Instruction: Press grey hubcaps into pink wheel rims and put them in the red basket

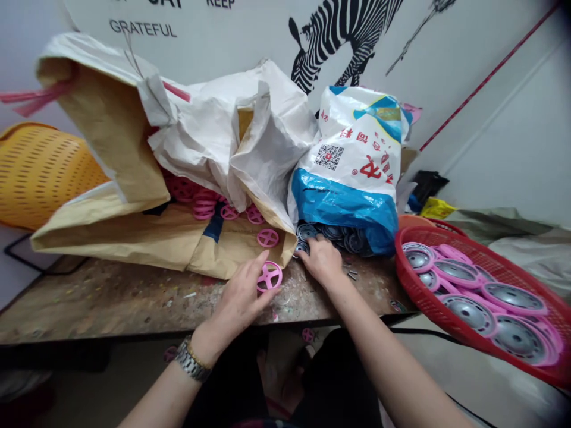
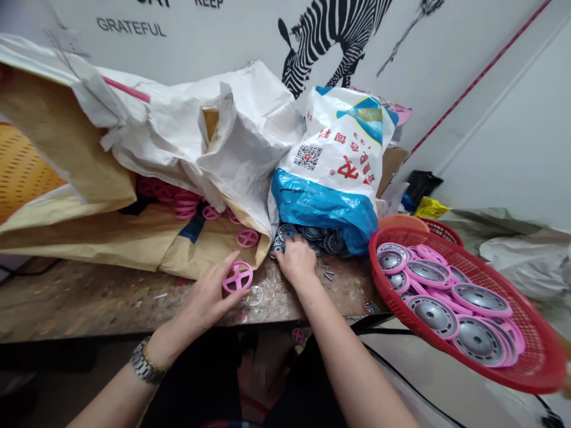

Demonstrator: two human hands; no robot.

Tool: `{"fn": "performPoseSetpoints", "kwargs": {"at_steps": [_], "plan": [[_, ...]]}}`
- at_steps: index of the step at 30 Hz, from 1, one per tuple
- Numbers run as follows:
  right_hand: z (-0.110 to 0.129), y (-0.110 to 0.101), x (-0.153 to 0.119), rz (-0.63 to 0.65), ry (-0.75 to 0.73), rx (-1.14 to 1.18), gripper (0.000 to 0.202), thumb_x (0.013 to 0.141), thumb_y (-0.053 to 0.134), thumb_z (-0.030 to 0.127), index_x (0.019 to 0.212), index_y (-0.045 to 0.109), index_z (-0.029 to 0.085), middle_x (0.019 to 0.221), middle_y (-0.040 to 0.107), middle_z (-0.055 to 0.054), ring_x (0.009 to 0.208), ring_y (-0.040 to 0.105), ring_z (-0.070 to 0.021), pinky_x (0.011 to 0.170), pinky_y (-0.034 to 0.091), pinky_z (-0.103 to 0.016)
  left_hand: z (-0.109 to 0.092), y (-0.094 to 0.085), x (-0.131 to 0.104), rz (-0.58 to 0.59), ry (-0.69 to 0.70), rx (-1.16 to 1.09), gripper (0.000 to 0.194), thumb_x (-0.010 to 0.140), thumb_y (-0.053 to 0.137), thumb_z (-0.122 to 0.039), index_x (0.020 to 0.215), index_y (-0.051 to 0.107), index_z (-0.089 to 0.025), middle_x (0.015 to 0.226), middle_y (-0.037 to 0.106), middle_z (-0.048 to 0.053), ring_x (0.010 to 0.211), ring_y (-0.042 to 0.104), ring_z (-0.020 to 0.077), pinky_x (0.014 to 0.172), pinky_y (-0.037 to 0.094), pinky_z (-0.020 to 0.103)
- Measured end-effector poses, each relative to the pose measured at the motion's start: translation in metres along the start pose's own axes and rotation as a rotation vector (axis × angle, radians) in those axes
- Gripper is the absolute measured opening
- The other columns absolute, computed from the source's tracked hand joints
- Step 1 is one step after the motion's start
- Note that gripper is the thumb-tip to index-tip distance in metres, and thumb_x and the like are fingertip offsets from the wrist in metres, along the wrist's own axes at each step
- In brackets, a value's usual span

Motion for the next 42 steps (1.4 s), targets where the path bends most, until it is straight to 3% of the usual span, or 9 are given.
{"fn": "performPoseSetpoints", "kwargs": {"at_steps": [6,11,18,23,26,32,35,38,42], "plan": [[0.003,0.008,-0.001,0.036,0.056,-0.048,0.027,0.091,0.065,0.038,0.11,0.063,0.019,0.116,0.066,-0.012,0.106,0.063,-0.0272,0.079,0.049,-0.033,-0.001,-0.001,-0.008,-0.004,-0.008,-0.081,0.071,0.092,0.065,-0.036,0.152,0.03,-0.02,0.134,0.058,0.015,0.12,0.06,0.0273,0.1,0.051,0.041],[-0.004,0.009,-0.004,0.077,0.083,-0.035,0.037,0.089,0.067,0.037,0.12,0.06,0.019,0.119,0.065,-0.014,0.108,0.064,-0.0287,0.081,0.048,-0.035,-0.003,0.002,-0.009,-0.005,-0.014,-0.121,0.07,0.091,0.067,-0.032,0.151,0.031,-0.021,0.135,0.057,0.015,0.121,0.059,0.0264,0.103,0.049,0.041],[-0.004,0.007,-0.002,0.147,0.059,0.096,0.031,0.075,0.078,0.036,0.098,0.066,0.019,0.11,0.067,-0.013,0.101,0.064,-0.0297,0.078,0.046,-0.035,-0.007,0.004,-0.008,-0.01,-0.009,-0.145,0.073,0.092,0.066,-0.034,0.153,0.028,-0.023,0.136,0.057,0.015,0.123,0.058,0.0279,0.105,0.048,0.045],[-0.017,0.007,-0.009,0.079,0.103,0.308,0.018,0.078,0.07,0.032,0.089,0.061,0.022,0.079,0.065,-0.003,0.076,0.06,-0.0206,0.067,0.039,-0.028,-0.009,0.0,-0.01,-0.015,-0.012,-0.147,0.075,0.091,0.066,-0.031,0.154,0.027,-0.025,0.139,0.055,0.015,0.125,0.057,0.0283,0.106,0.048,0.045],[-0.026,0.001,-0.02,0.031,0.096,0.492,0.019,0.081,0.063,0.04,0.078,0.056,0.022,0.068,0.058,0.001,0.067,0.054,-0.017,0.063,0.038,-0.027,-0.01,-0.003,-0.011,-0.025,-0.002,-0.14,0.077,0.091,0.067,-0.03,0.155,0.025,-0.025,0.138,0.056,0.015,0.126,0.056,0.0282,0.106,0.048,0.045],[-0.024,-0.015,-0.058,0.094,0.102,0.946,0.04,0.075,0.067,0.058,0.075,0.053,0.021,0.066,0.056,0.002,0.058,0.047,-0.0124,0.056,0.038,-0.025,-0.026,-0.001,-0.009,-0.016,0.096,-0.12,0.085,0.088,0.069,-0.026,0.157,0.019,-0.027,0.134,0.056,0.014,0.122,0.056,0.0293,0.105,0.048,0.047],[-0.014,-0.014,-0.077,0.147,0.125,1.157,0.042,0.069,0.076,0.056,0.071,0.055,0.02,0.064,0.053,0.004,0.059,0.045,-0.0117,0.057,0.036,-0.025,-0.04,0.003,-0.007,0.016,0.161,-0.147,0.087,0.089,0.068,-0.023,0.158,0.014,-0.028,0.134,0.055,0.014,0.122,0.056,0.0293,0.104,0.049,0.048],[-0.007,-0.007,-0.091,0.155,0.146,1.158,0.038,0.07,0.076,0.051,0.071,0.055,0.02,0.064,0.054,0.004,0.061,0.048,-0.0127,0.058,0.036,-0.025,-0.056,0.005,-0.007,0.031,0.24,-0.167,0.09,0.089,0.066,-0.02,0.158,0.01,-0.03,0.137,0.053,0.015,0.125,0.054,0.0304,0.104,0.05,0.05],[0.006,0.01,-0.105,0.296,0.171,1.283,0.039,0.071,0.077,0.045,0.096,0.061,0.021,0.076,0.068,0.001,0.072,0.06,-0.0169,0.067,0.046,-0.028,-0.073,0.007,-0.011,0.031,0.362,-0.17,0.092,0.089,0.062,-0.012,0.159,0.006,-0.03,0.137,0.053,0.015,0.125,0.054,0.0294,0.104,0.05,0.049]]}}
Point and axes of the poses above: each hand's wrist, its own x-axis towards the middle knuckle, its own y-axis out of the palm, z = x × y, the point moved 8 cm from there along x, towards the middle knuckle
